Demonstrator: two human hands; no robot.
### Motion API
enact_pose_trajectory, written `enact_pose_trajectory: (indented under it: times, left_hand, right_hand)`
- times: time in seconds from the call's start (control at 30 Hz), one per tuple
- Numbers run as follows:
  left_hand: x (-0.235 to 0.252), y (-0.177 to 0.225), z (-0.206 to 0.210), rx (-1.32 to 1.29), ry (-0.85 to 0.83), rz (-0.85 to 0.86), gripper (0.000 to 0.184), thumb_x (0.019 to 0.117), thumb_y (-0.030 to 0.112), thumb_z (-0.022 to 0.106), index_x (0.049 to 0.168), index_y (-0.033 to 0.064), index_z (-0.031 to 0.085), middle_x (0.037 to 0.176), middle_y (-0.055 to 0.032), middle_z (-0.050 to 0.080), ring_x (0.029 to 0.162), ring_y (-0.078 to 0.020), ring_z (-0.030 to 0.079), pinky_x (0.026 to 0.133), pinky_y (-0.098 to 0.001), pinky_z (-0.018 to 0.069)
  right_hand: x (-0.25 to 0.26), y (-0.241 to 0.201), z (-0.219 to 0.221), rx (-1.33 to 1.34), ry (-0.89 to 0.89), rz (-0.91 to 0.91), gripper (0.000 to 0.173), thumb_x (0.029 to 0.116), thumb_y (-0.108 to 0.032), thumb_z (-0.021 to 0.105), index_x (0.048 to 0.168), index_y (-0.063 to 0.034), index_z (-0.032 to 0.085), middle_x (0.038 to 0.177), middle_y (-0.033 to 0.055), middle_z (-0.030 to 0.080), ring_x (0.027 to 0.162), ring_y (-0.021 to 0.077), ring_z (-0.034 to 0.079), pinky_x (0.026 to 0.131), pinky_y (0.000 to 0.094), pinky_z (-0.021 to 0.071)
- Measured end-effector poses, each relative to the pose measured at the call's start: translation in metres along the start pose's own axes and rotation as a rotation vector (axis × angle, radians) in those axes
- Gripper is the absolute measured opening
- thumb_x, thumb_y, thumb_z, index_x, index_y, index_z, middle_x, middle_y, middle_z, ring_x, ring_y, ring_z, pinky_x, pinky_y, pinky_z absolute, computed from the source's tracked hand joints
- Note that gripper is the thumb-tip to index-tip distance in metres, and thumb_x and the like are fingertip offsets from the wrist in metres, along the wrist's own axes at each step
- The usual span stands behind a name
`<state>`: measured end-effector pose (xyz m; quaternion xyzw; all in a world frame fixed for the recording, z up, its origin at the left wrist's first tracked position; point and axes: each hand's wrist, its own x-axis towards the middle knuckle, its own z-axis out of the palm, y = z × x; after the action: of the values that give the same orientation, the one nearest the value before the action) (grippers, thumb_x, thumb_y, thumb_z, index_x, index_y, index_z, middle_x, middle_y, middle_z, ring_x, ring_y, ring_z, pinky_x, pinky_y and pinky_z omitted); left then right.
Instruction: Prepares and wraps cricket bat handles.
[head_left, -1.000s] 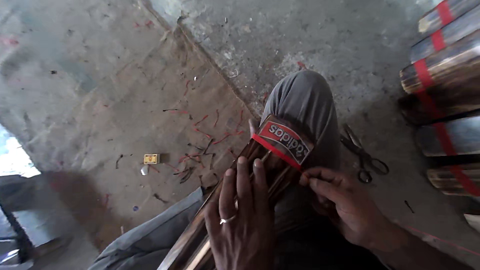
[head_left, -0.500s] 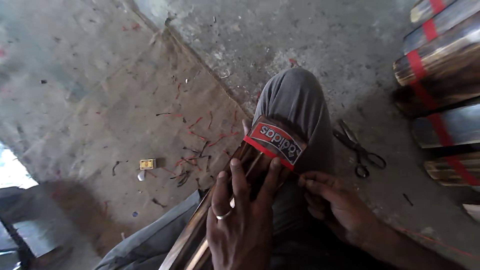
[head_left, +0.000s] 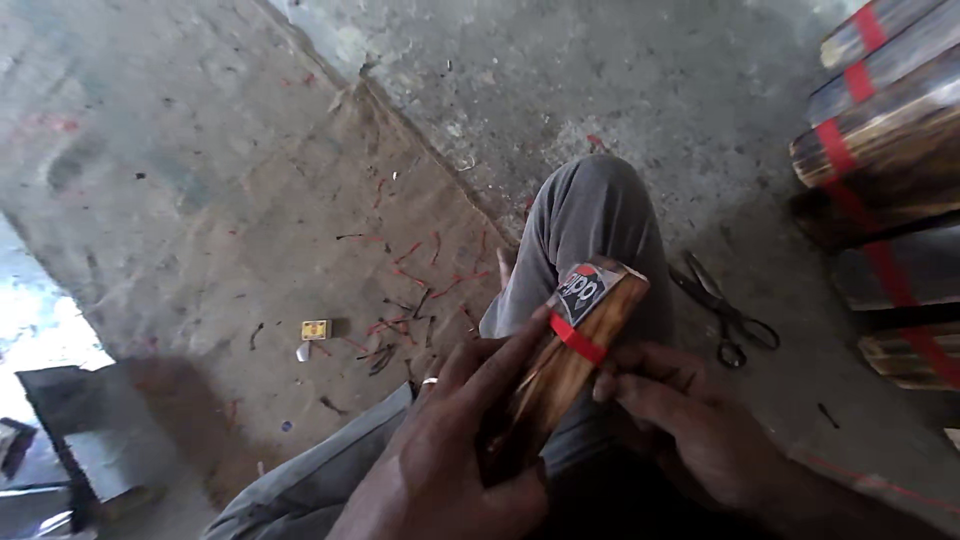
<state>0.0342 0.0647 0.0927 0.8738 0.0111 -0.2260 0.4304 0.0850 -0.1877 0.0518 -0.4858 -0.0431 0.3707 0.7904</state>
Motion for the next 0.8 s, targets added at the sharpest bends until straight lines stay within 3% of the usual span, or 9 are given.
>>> enact_pose_trajectory:
  times: [0.07, 0.13, 0.2, 0.3, 0.37, 0.43, 0.6, 0.73, 0.8]
  left_hand:
    - [0.001, -0.01, 0.002, -0.157, -0.069, 0.015, 0.095, 0.0763, 0.038, 0.079, 0.156, 0.0523, 0.029, 0.135, 0.0107, 0.057, 0.106, -0.0073, 0.064, 0.081, -0.0381, 0.0617]
    - [0.001, -0.016, 0.004, -0.19, -0.013, -0.014, 0.081, 0.0837, 0.035, 0.075, 0.154, 0.0501, 0.037, 0.136, 0.0109, 0.058, 0.104, -0.0076, 0.066, 0.081, -0.0378, 0.0618]
    - [-0.004, -0.013, 0.003, 0.001, 0.178, -0.015, 0.068, 0.0921, 0.042, 0.069, 0.153, 0.0471, 0.04, 0.15, 0.0111, 0.049, 0.123, -0.011, 0.059, 0.094, -0.0435, 0.0589]
    - [-0.007, -0.006, 0.035, 0.472, 0.493, -0.05, 0.068, 0.092, 0.048, 0.067, 0.155, 0.0365, 0.044, 0.159, -0.0086, 0.041, 0.14, -0.0383, 0.045, 0.097, -0.0673, 0.0448]
    - [-0.001, -0.011, 0.074, 0.688, 0.501, -0.145, 0.088, 0.0848, 0.064, 0.067, 0.16, 0.0345, 0.033, 0.167, -0.0121, 0.028, 0.147, -0.045, 0.033, 0.097, -0.075, 0.0387]
    - [0.006, -0.024, 0.105, 0.807, 0.514, -0.231, 0.088, 0.089, 0.061, 0.06, 0.164, 0.0343, 0.022, 0.171, -0.01, 0.015, 0.152, -0.0423, 0.025, 0.096, -0.0711, 0.0405]
    - [0.013, -0.03, 0.108, 0.806, 0.58, -0.216, 0.082, 0.0905, 0.055, 0.061, 0.162, 0.0403, 0.024, 0.171, -0.0149, 0.014, 0.149, -0.0445, 0.031, 0.087, -0.064, 0.0469]
    - [0.015, -0.029, 0.101, 0.796, 0.56, -0.207, 0.087, 0.0836, 0.057, 0.066, 0.16, 0.0445, 0.027, 0.169, -0.0141, 0.02, 0.145, -0.0417, 0.039, 0.088, -0.0625, 0.0491]
    - [0.005, -0.031, 0.092, 0.75, 0.539, -0.198, 0.087, 0.0819, 0.06, 0.067, 0.159, 0.0418, 0.032, 0.168, -0.0134, 0.026, 0.143, -0.0415, 0.043, 0.091, -0.0658, 0.0493]
  right_hand:
    - [0.002, 0.0, 0.002, 0.011, -0.006, -0.008, 0.019, 0.1056, -0.02, 0.055, 0.109, -0.0118, 0.072, 0.068, -0.0017, 0.051, 0.055, 0.0017, 0.045, 0.051, 0.017, 0.0409]
    - [0.006, 0.006, -0.001, -0.018, 0.034, 0.035, 0.019, 0.1048, -0.02, 0.055, 0.109, -0.0124, 0.072, 0.069, -0.0001, 0.051, 0.054, 0.0038, 0.044, 0.051, 0.0188, 0.0402]
    - [0.015, 0.011, -0.005, -0.059, 0.08, 0.07, 0.02, 0.105, -0.023, 0.055, 0.112, -0.0136, 0.072, 0.072, 0.0015, 0.054, 0.055, 0.0055, 0.045, 0.05, 0.0197, 0.041]
    - [0.026, 0.013, -0.006, -0.154, 0.138, 0.119, 0.023, 0.1063, -0.023, 0.052, 0.116, -0.013, 0.07, 0.074, 0.0034, 0.054, 0.054, 0.0085, 0.045, 0.049, 0.0221, 0.041]
    - [0.028, 0.017, -0.003, -0.193, 0.158, 0.132, 0.024, 0.1059, -0.023, 0.052, 0.116, -0.0141, 0.071, 0.073, 0.0038, 0.052, 0.053, 0.0092, 0.042, 0.047, 0.0223, 0.0373]
    - [0.02, 0.025, -0.005, -0.195, 0.183, 0.15, 0.022, 0.1049, -0.023, 0.054, 0.116, -0.0152, 0.072, 0.07, 0.0027, 0.049, 0.051, 0.008, 0.039, 0.047, 0.0218, 0.0353]
    - [-0.01, 0.041, -0.029, -0.135, 0.326, 0.197, 0.021, 0.1032, -0.023, 0.056, 0.112, -0.0156, 0.073, 0.061, -0.001, 0.04, 0.049, 0.0061, 0.037, 0.047, 0.0217, 0.0349]
    - [-0.013, 0.038, -0.035, -0.116, 0.337, 0.209, 0.02, 0.1026, -0.022, 0.056, 0.111, -0.0154, 0.073, 0.062, -0.0008, 0.041, 0.05, 0.0067, 0.037, 0.048, 0.022, 0.036]
    - [-0.007, 0.04, -0.03, -0.174, 0.286, 0.203, 0.02, 0.1026, -0.025, 0.057, 0.111, -0.0165, 0.073, 0.066, -0.0008, 0.047, 0.053, 0.0069, 0.042, 0.049, 0.0229, 0.0386]
